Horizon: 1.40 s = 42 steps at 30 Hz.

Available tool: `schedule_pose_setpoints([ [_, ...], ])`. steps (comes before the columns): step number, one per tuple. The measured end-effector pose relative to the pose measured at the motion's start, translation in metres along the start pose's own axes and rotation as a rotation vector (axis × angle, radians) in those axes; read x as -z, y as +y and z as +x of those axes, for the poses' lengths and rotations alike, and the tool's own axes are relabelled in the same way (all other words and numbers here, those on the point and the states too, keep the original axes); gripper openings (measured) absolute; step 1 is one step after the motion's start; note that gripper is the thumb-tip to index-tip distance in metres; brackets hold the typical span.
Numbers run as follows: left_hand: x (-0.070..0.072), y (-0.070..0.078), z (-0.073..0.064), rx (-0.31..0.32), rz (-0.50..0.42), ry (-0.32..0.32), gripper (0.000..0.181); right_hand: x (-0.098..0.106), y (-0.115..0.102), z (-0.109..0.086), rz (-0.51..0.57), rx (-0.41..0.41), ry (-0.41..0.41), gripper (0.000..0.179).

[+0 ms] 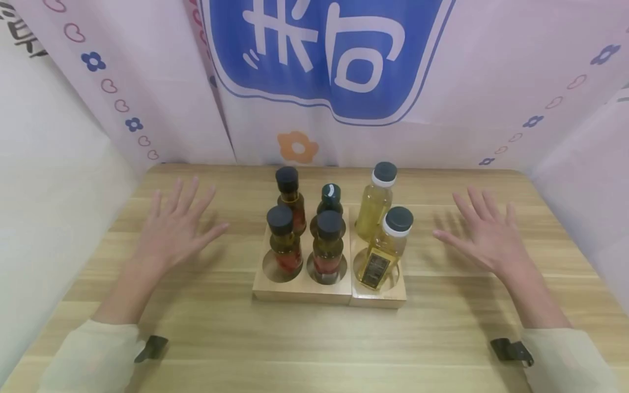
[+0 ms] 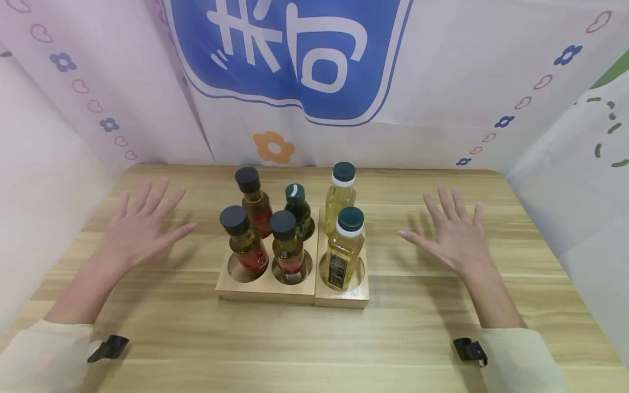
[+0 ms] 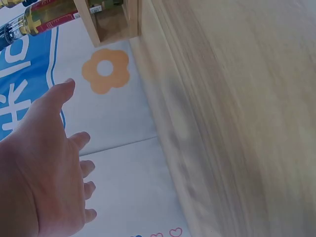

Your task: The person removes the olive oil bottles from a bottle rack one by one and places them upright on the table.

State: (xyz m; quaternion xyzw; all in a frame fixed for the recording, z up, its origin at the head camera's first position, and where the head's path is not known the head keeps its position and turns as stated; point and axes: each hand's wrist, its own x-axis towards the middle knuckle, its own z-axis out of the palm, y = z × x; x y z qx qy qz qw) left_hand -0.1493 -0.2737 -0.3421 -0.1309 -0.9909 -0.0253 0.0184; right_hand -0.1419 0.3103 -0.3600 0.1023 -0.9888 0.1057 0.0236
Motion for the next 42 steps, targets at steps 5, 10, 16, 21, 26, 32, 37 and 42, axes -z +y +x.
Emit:
schedule_pose_setpoints([
  [5, 0.001, 0.002, 0.0, -0.003, 0.007, -0.003, 0.09, -0.001, -0.002, -0.001, -0.009, 0.01, 0.003, 0.098],
  [10, 0.001, 0.004, 0.0, -0.015, 0.015, -0.004, 0.09, -0.001, -0.002, 0.0, -0.017, 0.016, 0.009, 0.098],
  [16, -0.004, 0.004, -0.003, -0.062, 0.016, 0.013, 0.089, -0.001, -0.005, 0.002, -0.011, 0.023, 0.014, 0.096],
  [21, -0.007, 0.005, -0.009, -0.083, 0.003, 0.007, 0.088, 0.001, -0.01, 0.004, 0.008, 0.033, 0.007, 0.094],
  [26, -0.006, 0.009, -0.018, -0.109, -0.058, -0.033, 0.087, 0.005, -0.017, 0.005, 0.054, 0.048, -0.007, 0.093],
  [32, -0.003, 0.014, -0.037, -0.21, -0.131, -0.045, 0.084, 0.01, -0.026, 0.006, 0.146, 0.078, -0.017, 0.089],
  [37, 0.004, 0.02, -0.053, -0.25, -0.198, -0.04, 0.08, 0.016, -0.033, 0.003, 0.29, 0.079, -0.03, 0.08],
  [42, 0.003, 0.036, -0.051, -0.244, -0.338, -0.022, 0.077, 0.023, -0.041, 0.004, 0.472, 0.118, 0.041, 0.061],
])
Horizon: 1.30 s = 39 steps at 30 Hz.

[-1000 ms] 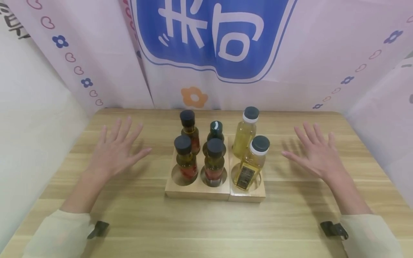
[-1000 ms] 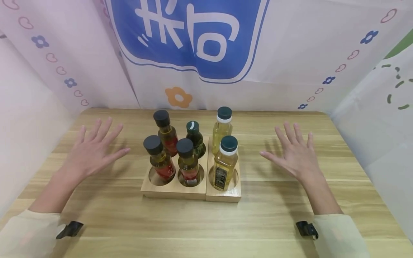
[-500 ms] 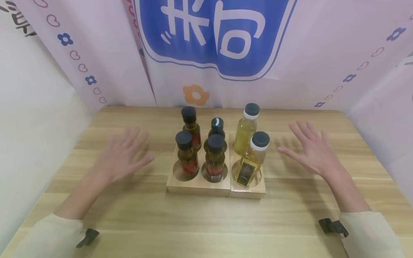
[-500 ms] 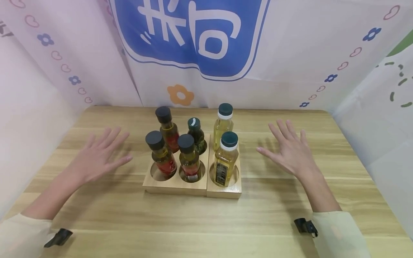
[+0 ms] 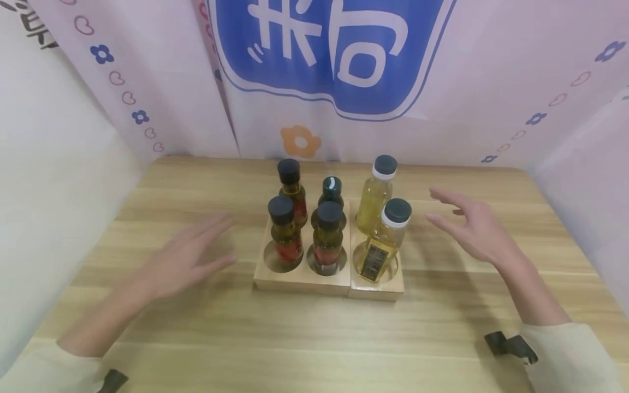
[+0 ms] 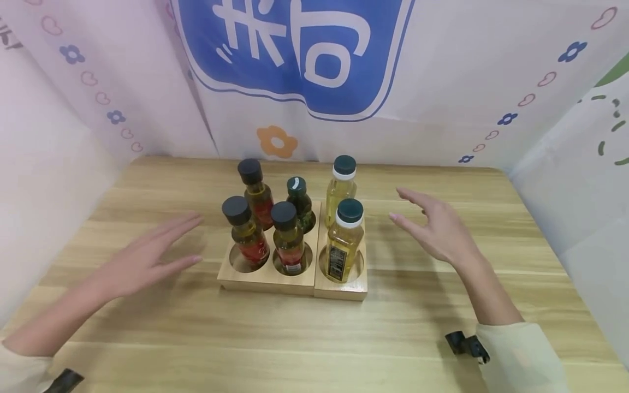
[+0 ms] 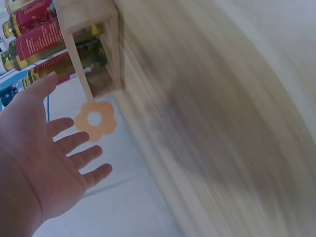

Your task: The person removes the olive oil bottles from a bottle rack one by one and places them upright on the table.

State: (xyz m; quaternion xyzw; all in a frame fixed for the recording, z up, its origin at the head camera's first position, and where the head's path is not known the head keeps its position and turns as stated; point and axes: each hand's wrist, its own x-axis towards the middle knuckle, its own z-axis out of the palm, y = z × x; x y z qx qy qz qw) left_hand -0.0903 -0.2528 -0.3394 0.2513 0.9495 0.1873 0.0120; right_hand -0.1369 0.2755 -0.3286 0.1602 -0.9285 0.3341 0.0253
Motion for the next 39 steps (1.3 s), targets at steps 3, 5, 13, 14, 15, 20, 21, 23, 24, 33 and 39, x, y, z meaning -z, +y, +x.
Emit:
schedule_pose_setpoints([
  [3, -0.007, 0.006, 0.01, 0.023, -0.107, -0.018, 0.078, 0.0, -0.005, 0.002, 0.06, 0.021, 0.046, 0.05],
  [5, -0.011, 0.009, 0.016, 0.037, -0.165, -0.033, 0.08, 0.001, -0.008, 0.004, 0.078, 0.022, 0.064, 0.045],
  [13, -0.019, 0.019, 0.032, 0.009, -0.269, -0.071, 0.09, 0.002, -0.022, 0.011, 0.128, 0.004, 0.095, 0.038],
  [14, -0.019, 0.019, 0.032, 0.008, -0.277, -0.075, 0.091, 0.002, -0.023, 0.013, 0.141, 0.011, 0.102, 0.037],
  [15, -0.019, 0.02, 0.033, 0.006, -0.283, -0.078, 0.092, 0.002, -0.025, 0.014, 0.159, 0.017, 0.11, 0.037],
  [20, -0.021, 0.02, 0.034, -0.017, -0.28, -0.091, 0.096, 0.002, -0.033, 0.025, 0.267, 0.046, 0.136, 0.034],
  [21, -0.022, 0.02, 0.035, -0.022, -0.279, -0.093, 0.096, 0.002, -0.036, 0.028, 0.291, 0.059, 0.133, 0.034],
  [23, -0.024, 0.019, 0.035, -0.028, -0.275, -0.1, 0.097, 0.0, -0.04, 0.034, 0.333, 0.095, 0.118, 0.033],
  [24, -0.024, 0.019, 0.035, -0.031, -0.272, -0.102, 0.097, 0.0, -0.043, 0.038, 0.349, 0.115, 0.107, 0.032],
  [33, -0.027, 0.017, 0.036, -0.043, -0.25, -0.111, 0.097, -0.008, -0.056, 0.061, 0.388, 0.226, 0.021, 0.028],
  [39, -0.027, 0.015, 0.038, -0.077, -0.274, -0.111, 0.096, -0.012, -0.057, 0.067, 0.383, 0.231, -0.001, 0.019],
])
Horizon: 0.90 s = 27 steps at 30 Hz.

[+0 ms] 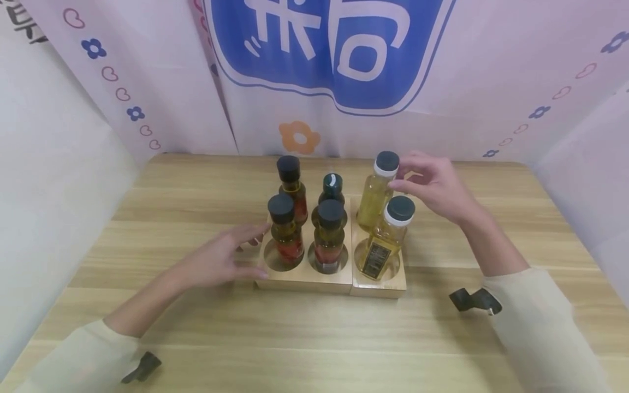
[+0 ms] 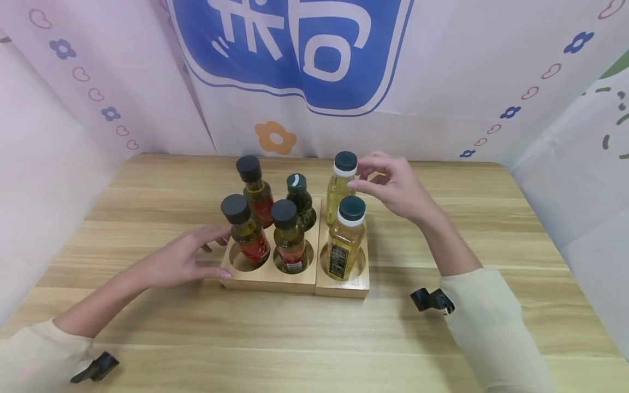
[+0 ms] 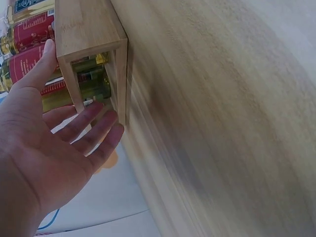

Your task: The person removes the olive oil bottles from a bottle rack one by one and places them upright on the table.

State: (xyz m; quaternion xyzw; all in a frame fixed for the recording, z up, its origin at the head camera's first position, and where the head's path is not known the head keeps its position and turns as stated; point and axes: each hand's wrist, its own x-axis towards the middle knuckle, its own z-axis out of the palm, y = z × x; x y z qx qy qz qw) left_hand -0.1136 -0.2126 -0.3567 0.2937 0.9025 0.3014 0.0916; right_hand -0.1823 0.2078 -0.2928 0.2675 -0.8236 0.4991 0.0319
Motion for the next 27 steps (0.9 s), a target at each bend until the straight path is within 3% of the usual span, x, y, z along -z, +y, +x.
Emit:
schedule_pose_setpoints([
  [5, -0.0015, -0.0037, -0.0007, 0.0, -0.015, -0.002, 0.095, -0.0029, 0.0016, 0.0037, 0.03, -0.02, 0.006, 0.014],
  [13, -0.0031, -0.0085, 0.0003, 0.035, -0.064, -0.013, 0.092, -0.0083, 0.0052, 0.0071, 0.079, -0.036, 0.005, 0.032],
  [27, -0.0007, -0.005, -0.0006, 0.07, -0.087, -0.06, 0.091, -0.01, 0.0062, 0.0103, 0.114, -0.02, 0.047, 0.024],
])
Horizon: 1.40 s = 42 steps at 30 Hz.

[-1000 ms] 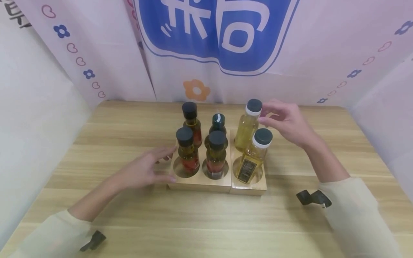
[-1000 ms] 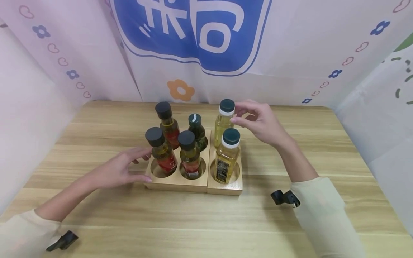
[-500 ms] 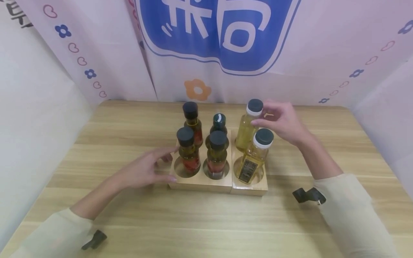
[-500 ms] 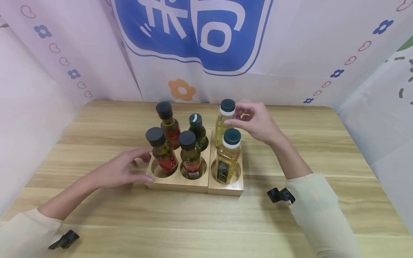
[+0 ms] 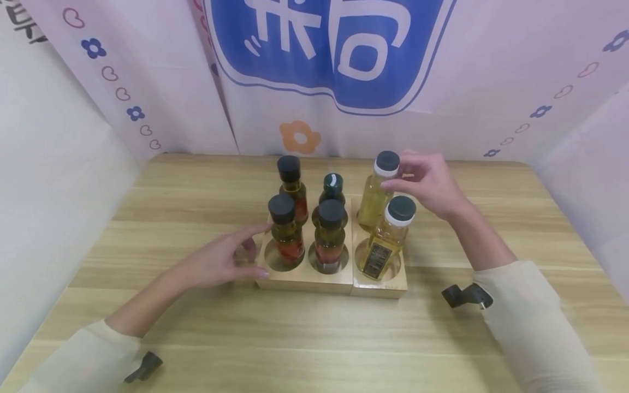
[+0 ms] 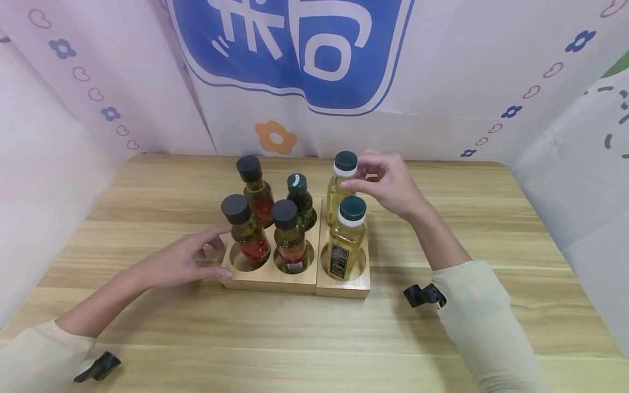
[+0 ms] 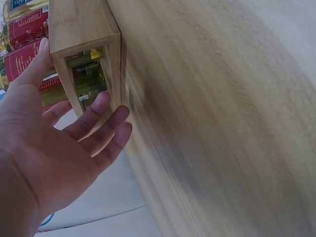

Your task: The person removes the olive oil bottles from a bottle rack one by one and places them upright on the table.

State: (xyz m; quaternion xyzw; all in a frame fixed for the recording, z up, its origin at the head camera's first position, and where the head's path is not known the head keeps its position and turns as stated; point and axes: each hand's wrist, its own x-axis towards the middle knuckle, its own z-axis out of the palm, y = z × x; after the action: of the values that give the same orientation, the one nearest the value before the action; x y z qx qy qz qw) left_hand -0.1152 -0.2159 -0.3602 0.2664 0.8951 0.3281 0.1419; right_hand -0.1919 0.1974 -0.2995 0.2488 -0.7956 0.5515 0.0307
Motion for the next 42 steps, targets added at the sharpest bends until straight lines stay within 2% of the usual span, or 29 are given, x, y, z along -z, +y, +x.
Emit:
schedule_pose_setpoints([
  [9, -0.001, -0.001, -0.001, -0.002, -0.002, -0.005, 0.091, 0.001, 0.0, 0.001, 0.003, -0.007, -0.004, 0.026],
  [16, -0.002, 0.001, -0.003, 0.037, -0.013, -0.014, 0.095, 0.0, 0.0, 0.0, -0.017, -0.006, -0.01, 0.024],
  [24, -0.002, 0.001, -0.002, 0.007, -0.012, -0.013, 0.093, 0.0, 0.0, 0.001, -0.018, -0.008, 0.0, 0.022],
  [31, -0.003, 0.001, -0.002, 0.013, -0.004, -0.01, 0.097, 0.002, -0.004, 0.002, 0.106, 0.04, 0.012, 0.025],
  [35, -0.002, 0.002, -0.003, 0.015, -0.012, -0.017, 0.095, 0.006, -0.012, 0.004, 0.163, 0.051, 0.058, 0.03],
  [42, -0.001, 0.004, -0.003, 0.023, -0.003, -0.033, 0.095, 0.012, -0.025, 0.012, 0.222, 0.051, 0.138, 0.027],
])
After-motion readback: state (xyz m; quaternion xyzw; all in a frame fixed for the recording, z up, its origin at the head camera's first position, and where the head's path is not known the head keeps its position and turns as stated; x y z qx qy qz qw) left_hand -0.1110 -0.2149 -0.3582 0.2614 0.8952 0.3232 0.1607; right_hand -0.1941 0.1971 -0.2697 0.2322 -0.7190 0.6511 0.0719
